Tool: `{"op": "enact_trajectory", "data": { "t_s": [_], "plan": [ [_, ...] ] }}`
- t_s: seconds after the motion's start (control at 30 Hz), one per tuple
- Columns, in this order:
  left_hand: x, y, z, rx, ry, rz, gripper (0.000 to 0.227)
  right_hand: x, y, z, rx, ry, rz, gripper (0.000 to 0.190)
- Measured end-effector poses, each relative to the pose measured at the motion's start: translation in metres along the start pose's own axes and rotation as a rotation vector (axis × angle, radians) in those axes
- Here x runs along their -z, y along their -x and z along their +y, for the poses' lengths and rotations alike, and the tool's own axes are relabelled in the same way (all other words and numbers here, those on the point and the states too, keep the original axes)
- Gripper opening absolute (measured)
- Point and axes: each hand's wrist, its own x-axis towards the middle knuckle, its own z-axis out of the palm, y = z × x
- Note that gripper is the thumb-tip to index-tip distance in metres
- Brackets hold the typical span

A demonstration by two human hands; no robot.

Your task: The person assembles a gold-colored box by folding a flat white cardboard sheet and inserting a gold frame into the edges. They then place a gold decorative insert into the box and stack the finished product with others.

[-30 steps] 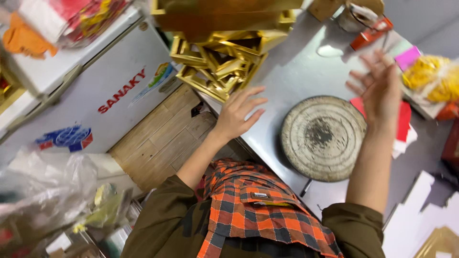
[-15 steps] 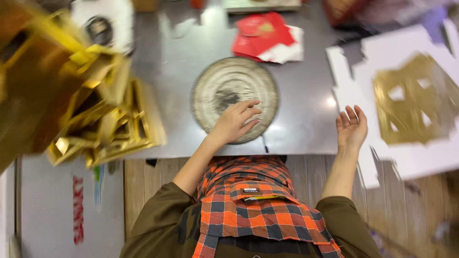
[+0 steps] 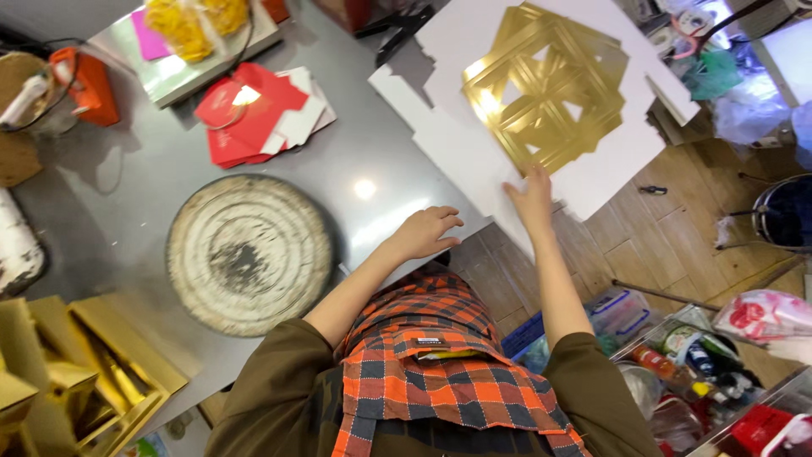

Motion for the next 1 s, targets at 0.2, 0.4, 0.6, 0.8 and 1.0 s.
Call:
{"op": "enact_trajectory", "data": {
  "t_s": [0.2,0.4,0.6,0.8,1.0],
  "plan": [
    [-0.091,-0.072,-0.033,0.319,0.106,0.376,0.084,-0.011,-0.070,0.030,0.111,0.412,-0.077,0.097],
    [-0.127,-0.117,-0.044,0.604,0.819,0.816,0.088,-0.017,-0.078,0.050,0.210,0.474,-0.100,0.097],
    [-0.112,-0.134,-0.028,0.742,1.076,0.910,0.085,-0.008,-0.079,0.045,0.226,0.474,-0.166,0.104],
    [-0.109,-0.147,-0.022,0.862,0.831,0.937,0.074,-0.022,-0.089,0.069,0.312,0.619,-0.117,0.077],
    [-0.100,-0.159,-0.020,0.915,0.778,0.896,0.072,-0.016,-0.086,0.068,0.396,0.555,-0.095,0.103]
  ]
}}
